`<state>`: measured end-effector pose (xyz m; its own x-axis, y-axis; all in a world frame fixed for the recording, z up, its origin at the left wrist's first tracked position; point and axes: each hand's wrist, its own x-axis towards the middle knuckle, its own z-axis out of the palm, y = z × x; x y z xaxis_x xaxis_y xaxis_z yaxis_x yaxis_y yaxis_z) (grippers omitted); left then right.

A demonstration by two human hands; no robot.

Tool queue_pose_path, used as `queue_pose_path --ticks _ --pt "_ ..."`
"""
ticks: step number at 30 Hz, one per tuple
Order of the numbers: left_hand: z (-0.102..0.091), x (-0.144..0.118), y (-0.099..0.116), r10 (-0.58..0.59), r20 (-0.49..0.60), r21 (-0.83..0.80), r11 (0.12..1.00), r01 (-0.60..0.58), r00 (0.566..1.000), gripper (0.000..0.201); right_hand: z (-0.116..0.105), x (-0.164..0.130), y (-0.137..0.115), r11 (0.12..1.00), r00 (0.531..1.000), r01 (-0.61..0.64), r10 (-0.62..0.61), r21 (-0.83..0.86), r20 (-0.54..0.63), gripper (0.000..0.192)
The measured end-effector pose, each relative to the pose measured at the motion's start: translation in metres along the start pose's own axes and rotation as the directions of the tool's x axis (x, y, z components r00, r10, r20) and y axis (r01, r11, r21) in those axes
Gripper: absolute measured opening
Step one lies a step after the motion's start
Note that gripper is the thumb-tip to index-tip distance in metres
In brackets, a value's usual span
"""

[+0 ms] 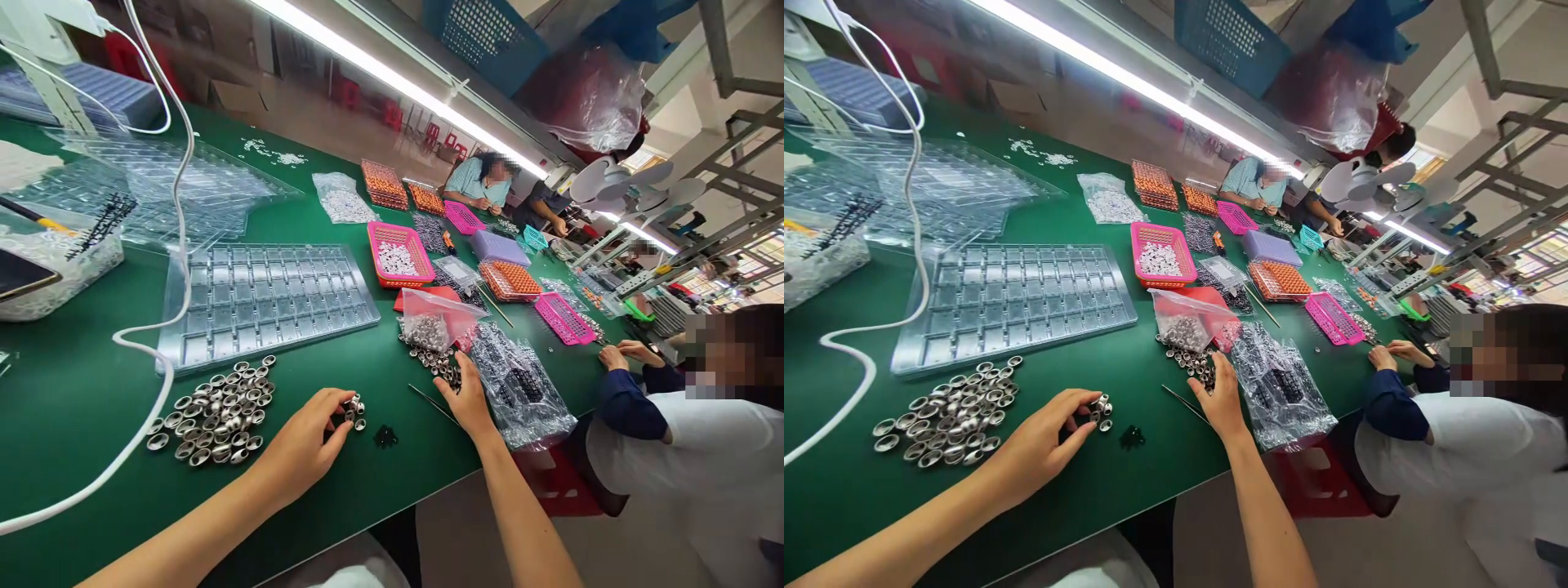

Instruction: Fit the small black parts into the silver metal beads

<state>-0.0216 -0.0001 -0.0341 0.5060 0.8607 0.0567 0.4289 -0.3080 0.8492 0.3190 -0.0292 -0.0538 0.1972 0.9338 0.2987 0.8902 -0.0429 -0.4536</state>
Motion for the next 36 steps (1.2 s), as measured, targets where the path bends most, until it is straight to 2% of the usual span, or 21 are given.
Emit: queue_pose_path --ticks 4,8,15,19,28,36 --pt "-0.001 -0.002 0.001 -0.010 0.008 -0.003 1.000 0.010 1.000 0.038 0.006 0.010 0.003 1.000 0.999 0.015 -0.014 -0.019 0.047 0.088" --pt "-0.001 -0.002 0.002 -0.003 -0.024 0.002 1.000 0.003 1.000 0.038 0.013 0.023 0.003 0.999 0.998 0.036 -0.035 -0.023 0.051 0.090" --pt "-0.003 0.000 0.004 -0.014 -0.048 -0.020 1.000 0.013 0.999 0.039 0.016 0.020 0.004 0.997 0.997 0.072 -0.071 -0.021 0.036 0.069" --pt "-0.004 0.001 0.006 -0.006 -0.087 -0.039 0.999 0.002 0.996 0.037 0.011 0.015 0.002 0.991 0.989 0.130 -0.129 -0.004 0.071 0.066" --pt "-0.003 0.000 0.007 -0.042 -0.074 -0.070 0.997 0.037 0.996 0.042 -0.003 0.017 -0.007 0.954 0.935 0.282 -0.296 0.098 0.196 0.058" --pt "-0.005 -0.001 0.010 -0.046 -0.056 -0.067 0.997 0.042 0.997 0.039 -0.003 0.031 -0.014 0.931 0.886 0.337 -0.364 0.137 0.286 0.062"
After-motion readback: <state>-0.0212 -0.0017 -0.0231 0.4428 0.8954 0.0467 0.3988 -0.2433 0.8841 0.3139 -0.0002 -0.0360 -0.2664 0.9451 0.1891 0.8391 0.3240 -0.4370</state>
